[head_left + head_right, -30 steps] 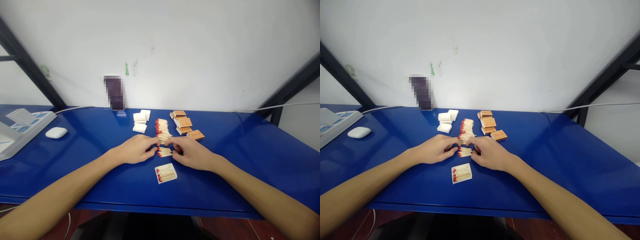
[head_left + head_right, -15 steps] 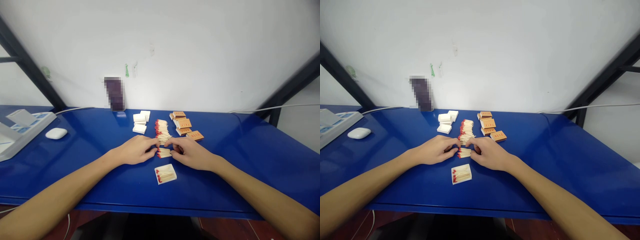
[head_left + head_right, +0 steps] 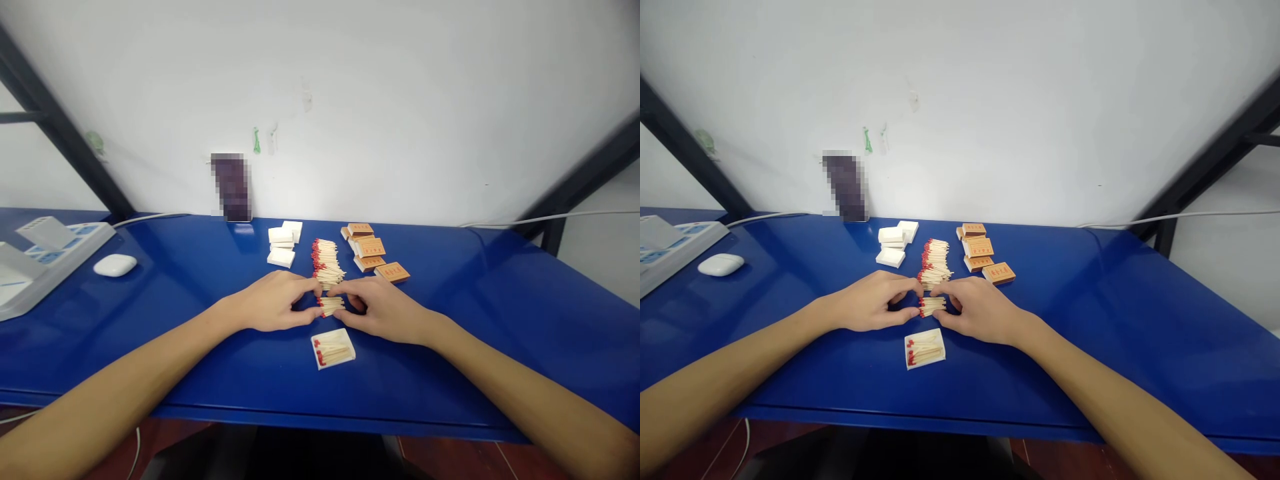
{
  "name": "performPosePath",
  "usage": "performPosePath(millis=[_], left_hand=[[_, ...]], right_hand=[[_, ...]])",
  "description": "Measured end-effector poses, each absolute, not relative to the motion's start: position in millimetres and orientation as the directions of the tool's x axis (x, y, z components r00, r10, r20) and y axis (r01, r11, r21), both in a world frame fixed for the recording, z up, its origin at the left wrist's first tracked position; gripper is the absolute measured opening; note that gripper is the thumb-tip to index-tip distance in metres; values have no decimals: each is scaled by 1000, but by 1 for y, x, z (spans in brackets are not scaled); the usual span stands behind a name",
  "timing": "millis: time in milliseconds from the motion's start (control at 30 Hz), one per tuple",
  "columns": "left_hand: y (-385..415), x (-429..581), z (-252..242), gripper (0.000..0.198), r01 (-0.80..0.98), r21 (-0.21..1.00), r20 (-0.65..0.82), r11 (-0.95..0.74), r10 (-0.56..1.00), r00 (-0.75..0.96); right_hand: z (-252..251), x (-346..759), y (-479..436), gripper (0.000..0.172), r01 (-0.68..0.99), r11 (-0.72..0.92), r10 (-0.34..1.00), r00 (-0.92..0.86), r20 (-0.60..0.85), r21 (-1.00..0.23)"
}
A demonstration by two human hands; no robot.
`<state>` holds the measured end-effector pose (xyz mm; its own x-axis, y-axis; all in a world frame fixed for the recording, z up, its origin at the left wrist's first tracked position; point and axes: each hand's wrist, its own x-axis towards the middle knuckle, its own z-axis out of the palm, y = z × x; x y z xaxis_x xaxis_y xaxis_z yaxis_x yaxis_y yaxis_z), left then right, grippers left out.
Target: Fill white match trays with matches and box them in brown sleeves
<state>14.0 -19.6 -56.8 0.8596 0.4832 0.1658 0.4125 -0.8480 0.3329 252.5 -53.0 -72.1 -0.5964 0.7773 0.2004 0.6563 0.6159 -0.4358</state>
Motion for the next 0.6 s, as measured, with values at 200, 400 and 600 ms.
performPosePath(millis=[200, 400, 600], left_hand=[[-21, 16, -58, 28, 459, 335, 145, -823, 526, 838], [-24, 20, -60, 29, 518, 297, 137, -802, 573, 808], [-24, 19, -61, 23, 518, 279, 136, -809, 567, 812]], right_hand=[[-73, 251, -52, 25, 652, 614, 780, -589, 213, -444], [-74, 252, -51, 17, 649, 606, 782, -593, 192, -459], [-75, 253, -50, 16, 626, 637, 759, -613, 220, -450]])
